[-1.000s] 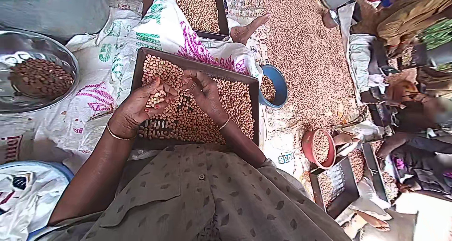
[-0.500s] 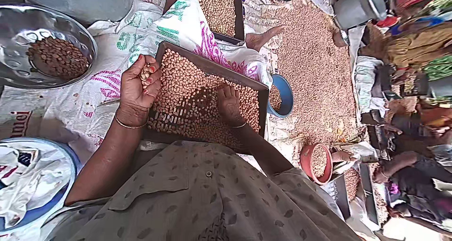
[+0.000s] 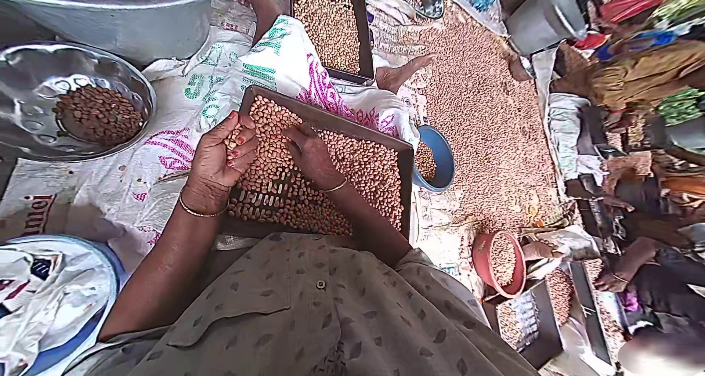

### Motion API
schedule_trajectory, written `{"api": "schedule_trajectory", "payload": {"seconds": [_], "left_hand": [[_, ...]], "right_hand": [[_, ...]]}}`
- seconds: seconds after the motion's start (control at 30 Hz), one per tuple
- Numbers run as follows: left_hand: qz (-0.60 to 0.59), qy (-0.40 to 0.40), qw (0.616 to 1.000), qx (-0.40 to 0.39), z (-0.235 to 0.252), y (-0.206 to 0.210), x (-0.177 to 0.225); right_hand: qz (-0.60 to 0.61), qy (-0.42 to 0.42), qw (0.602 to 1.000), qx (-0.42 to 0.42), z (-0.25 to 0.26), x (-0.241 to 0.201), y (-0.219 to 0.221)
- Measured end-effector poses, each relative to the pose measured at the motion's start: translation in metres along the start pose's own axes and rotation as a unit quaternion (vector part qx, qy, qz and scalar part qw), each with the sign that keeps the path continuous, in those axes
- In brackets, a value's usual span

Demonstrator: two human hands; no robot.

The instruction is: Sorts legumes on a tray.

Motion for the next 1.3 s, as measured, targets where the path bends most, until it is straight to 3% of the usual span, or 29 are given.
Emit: {"api": "schedule_trajectory", "payload": {"seconds": [0.13,0.37,0.6,0.7,0.8,0.9,1.0,1.07,1.2,1.3], "left_hand": [[0.001,0.008,1.000,0.015,0.001,-0.001,0.003],[0.022,0.007,1.000,0.013,0.001,-0.001,0.004],[0.033,0.011,0.999,0.015,0.001,-0.004,0.003],[0.035,0.011,0.999,0.011,0.001,-0.003,0.004],[0.034,0.003,0.999,0.009,0.000,-0.002,0.003],[0.043,-0.010,0.999,0.004,0.000,0.002,0.002],[0.068,-0.032,0.997,0.000,0.001,0.003,-0.001],[0.092,-0.049,0.995,0.004,0.001,0.003,-0.003],[0.159,-0.130,0.978,0.031,0.002,0.003,-0.010],[0.183,-0.185,0.964,0.058,0.000,0.003,-0.017]], "right_hand": [[-0.042,0.001,0.998,0.044,0.003,0.004,0.017],[-0.071,0.035,0.997,0.020,-0.004,0.002,0.019],[-0.102,0.033,0.993,0.049,-0.003,0.000,0.024],[-0.078,0.004,0.997,0.022,-0.004,0.001,0.017],[-0.058,0.004,0.997,-0.058,-0.006,0.006,0.004],[-0.014,0.006,0.995,-0.103,-0.012,0.019,-0.010],[0.124,0.024,0.991,-0.047,-0.019,0.037,-0.021],[0.251,0.029,0.968,-0.007,-0.018,0.039,-0.027],[0.390,-0.005,0.919,0.061,-0.015,0.011,-0.036],[0.367,-0.094,0.924,0.054,-0.012,-0.030,-0.047]]}}
Point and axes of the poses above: each hand's wrist, its own z-axis towards the middle knuckle, its own y-axis out of the palm, x = y × z, the point moved 5 cm from there along z, towards the middle knuckle, and after that the axes turned 10 degrees about -x, right-handed, at the moved point
